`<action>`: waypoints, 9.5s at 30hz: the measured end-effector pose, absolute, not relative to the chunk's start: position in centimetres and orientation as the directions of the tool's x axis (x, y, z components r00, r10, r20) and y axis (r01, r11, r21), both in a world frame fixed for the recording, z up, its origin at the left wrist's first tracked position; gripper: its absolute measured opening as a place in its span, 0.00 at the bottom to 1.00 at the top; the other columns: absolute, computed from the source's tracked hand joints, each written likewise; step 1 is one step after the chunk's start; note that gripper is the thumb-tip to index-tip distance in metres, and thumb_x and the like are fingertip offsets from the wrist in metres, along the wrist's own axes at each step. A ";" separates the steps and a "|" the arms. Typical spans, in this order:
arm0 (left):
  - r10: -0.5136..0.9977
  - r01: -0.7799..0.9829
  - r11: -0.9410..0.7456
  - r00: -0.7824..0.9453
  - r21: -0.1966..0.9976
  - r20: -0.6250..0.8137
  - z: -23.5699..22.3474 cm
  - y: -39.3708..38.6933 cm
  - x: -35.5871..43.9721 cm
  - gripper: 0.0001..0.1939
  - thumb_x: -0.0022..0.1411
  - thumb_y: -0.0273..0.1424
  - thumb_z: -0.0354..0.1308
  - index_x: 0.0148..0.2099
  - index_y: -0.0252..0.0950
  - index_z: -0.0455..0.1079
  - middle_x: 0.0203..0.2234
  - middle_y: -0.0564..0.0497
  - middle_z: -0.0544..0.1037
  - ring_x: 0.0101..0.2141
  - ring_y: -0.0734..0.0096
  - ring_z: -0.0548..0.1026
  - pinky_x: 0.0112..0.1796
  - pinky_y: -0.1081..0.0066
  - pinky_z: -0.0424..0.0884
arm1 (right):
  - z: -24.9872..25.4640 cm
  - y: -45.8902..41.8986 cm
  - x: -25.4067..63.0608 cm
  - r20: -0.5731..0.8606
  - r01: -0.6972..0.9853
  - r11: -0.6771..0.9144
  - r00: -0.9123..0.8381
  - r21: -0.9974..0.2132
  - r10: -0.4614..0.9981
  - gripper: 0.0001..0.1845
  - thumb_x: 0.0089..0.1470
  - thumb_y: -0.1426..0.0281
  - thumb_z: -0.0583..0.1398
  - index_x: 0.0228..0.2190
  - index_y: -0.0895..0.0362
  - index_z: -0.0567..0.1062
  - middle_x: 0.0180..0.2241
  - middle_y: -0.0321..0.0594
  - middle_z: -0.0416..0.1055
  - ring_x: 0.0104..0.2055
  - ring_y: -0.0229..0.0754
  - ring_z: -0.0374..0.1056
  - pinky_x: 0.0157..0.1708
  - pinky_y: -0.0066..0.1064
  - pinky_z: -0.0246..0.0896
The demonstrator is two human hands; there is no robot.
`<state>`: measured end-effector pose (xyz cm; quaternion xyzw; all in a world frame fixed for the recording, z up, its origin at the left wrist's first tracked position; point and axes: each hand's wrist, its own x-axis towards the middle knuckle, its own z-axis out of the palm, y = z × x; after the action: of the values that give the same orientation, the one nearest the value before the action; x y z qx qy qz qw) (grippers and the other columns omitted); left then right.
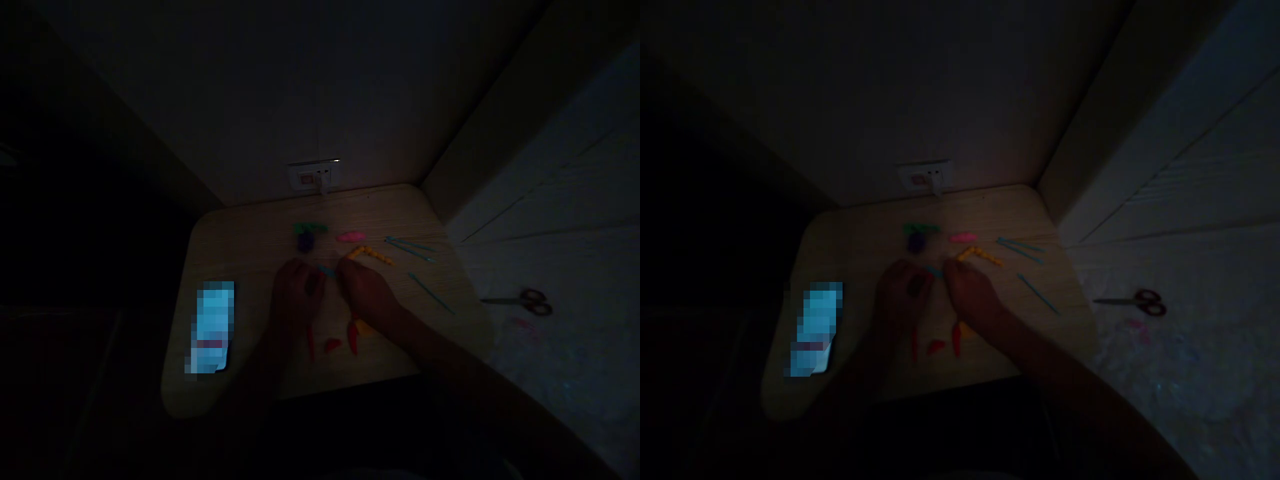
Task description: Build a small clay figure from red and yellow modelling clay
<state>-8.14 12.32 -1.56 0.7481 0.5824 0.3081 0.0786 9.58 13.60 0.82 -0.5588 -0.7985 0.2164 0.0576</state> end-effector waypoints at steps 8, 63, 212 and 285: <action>0.921 0.809 -0.310 0.126 0.499 0.369 -1.4 12.3 -8.2 0.06 0.65 0.30 0.62 0.33 0.39 0.71 0.32 0.48 0.76 0.37 0.60 0.75 0.43 0.60 0.74 | 0.3 13.5 10.0 -0.086 0.811 0.263 -0.356 -0.522 0.930 0.10 0.68 0.74 0.52 0.44 0.58 0.72 0.40 0.49 0.78 0.39 0.48 0.73 0.37 0.33 0.60; 0.906 0.843 -0.345 0.184 0.413 0.382 -1.6 12.5 -8.6 0.06 0.66 0.31 0.61 0.34 0.38 0.70 0.33 0.46 0.77 0.39 0.57 0.75 0.45 0.57 0.73 | 0.7 13.8 9.8 -0.121 0.822 0.271 -0.376 -0.500 0.919 0.11 0.67 0.77 0.50 0.44 0.61 0.72 0.40 0.50 0.78 0.40 0.47 0.73 0.37 0.32 0.59; 0.979 0.305 -0.079 -0.157 0.949 0.132 -0.6 12.8 -8.8 0.07 0.63 0.36 0.64 0.39 0.38 0.77 0.33 0.50 0.82 0.35 0.65 0.78 0.38 0.68 0.74 | 0.4 14.2 11.5 0.143 0.666 0.243 -0.202 -0.706 0.969 0.12 0.67 0.72 0.50 0.41 0.57 0.73 0.35 0.45 0.78 0.36 0.45 0.72 0.38 0.33 0.61; 0.971 0.052 0.199 0.124 0.979 -0.204 1.4 6.3 -2.0 0.20 0.50 0.35 0.72 0.38 0.39 0.63 0.29 0.56 0.74 0.30 0.72 0.75 0.32 0.72 0.73 | 0.6 0.0 16.2 -0.104 0.096 -0.114 0.103 -0.989 0.989 0.08 0.55 0.62 0.68 0.33 0.53 0.79 0.34 0.39 0.79 0.36 0.45 0.74 0.38 0.34 0.70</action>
<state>-1.95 6.33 1.36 0.4874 0.5245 0.4035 0.5697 16.19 -0.04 0.59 -0.5752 -0.4717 0.4753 0.4698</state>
